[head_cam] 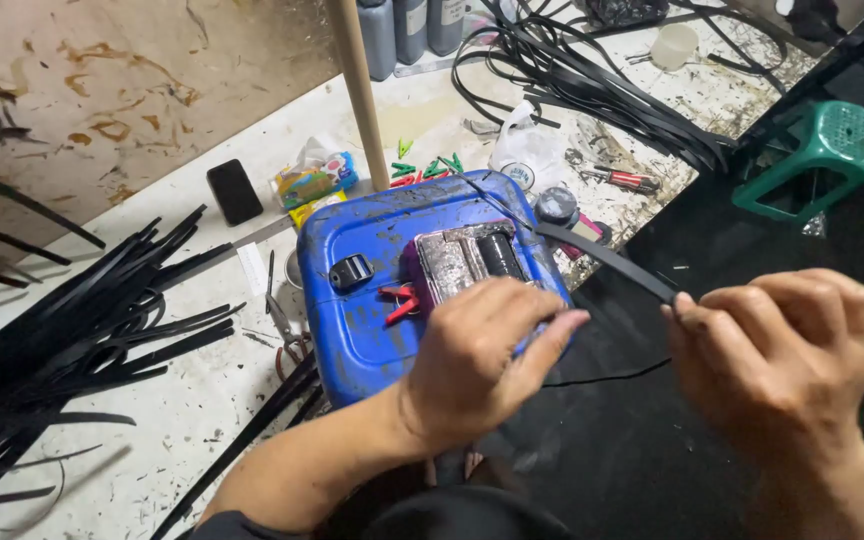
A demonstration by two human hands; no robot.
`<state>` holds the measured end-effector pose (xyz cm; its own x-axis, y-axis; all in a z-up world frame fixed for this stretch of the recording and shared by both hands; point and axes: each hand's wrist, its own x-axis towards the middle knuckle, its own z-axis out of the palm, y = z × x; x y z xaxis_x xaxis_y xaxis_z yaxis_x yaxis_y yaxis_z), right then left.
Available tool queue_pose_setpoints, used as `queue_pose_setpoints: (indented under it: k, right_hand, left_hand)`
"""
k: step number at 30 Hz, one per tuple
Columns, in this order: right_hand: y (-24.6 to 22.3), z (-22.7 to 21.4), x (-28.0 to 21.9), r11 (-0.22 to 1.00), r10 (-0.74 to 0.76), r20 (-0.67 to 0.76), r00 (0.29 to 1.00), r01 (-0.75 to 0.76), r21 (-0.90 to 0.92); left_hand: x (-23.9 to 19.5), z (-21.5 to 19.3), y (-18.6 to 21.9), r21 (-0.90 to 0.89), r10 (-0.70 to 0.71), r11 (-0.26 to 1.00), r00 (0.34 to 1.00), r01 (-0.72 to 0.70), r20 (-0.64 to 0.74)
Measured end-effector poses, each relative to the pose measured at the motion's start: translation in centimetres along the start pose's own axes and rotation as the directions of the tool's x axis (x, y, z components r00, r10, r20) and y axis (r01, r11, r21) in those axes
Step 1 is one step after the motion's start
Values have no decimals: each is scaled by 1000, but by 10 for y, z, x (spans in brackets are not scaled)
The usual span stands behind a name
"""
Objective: Applying edge paint to leather strips using a manual applicator and hanging them on a rack to dry.
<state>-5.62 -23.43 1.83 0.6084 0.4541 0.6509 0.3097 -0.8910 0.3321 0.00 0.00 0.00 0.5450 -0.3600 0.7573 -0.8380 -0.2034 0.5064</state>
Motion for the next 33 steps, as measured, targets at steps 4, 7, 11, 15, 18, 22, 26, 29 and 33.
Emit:
queue_pose_setpoints:
  k: [4, 7, 11, 15, 18, 22, 26, 29, 33]
  right_hand:
    - [-16, 18, -24, 994, -9, -151, 988, 26, 110]
    - [-25, 32, -40, 976, -6, -280, 960, 67, 208]
    - [-32, 50, -64, 950, 20, -351, 936, 92, 299]
    - [-37, 58, -78, 909, 58, -397, 916, 116, 399]
    - [-40, 71, -91, 869, 87, -393, 915, 123, 479]
    - [-47, 80, -98, 816, 110, -414, 904, 155, 556]
    - [-56, 84, -109, 743, 153, -382, 911, 149, 653]
    - [-69, 71, -117, 554, 205, -294, 934, 137, 821]
    - [-104, 60, -136, -424, 94, 168, 981, -113, 898]
  left_hand:
    - [-23, 27, 16, -59, -216, 976, 968, 210, -130]
    - [-31, 46, 23, -177, -436, 897, 880, 406, -191]
    - [-37, 60, 38, -206, -541, 840, 803, 502, -251]
    - [-48, 67, 52, -138, -503, 863, 805, 485, -314]
    - [-56, 71, 58, -85, -488, 868, 807, 490, -333]
    - [-66, 75, 65, 27, -428, 883, 828, 469, -362]
    - [-75, 73, 71, -13, -484, 860, 806, 511, -340]
    - [-80, 69, 73, -32, -489, 859, 799, 512, -349]
    - [-89, 74, 78, -319, -669, 744, 662, 588, -338]
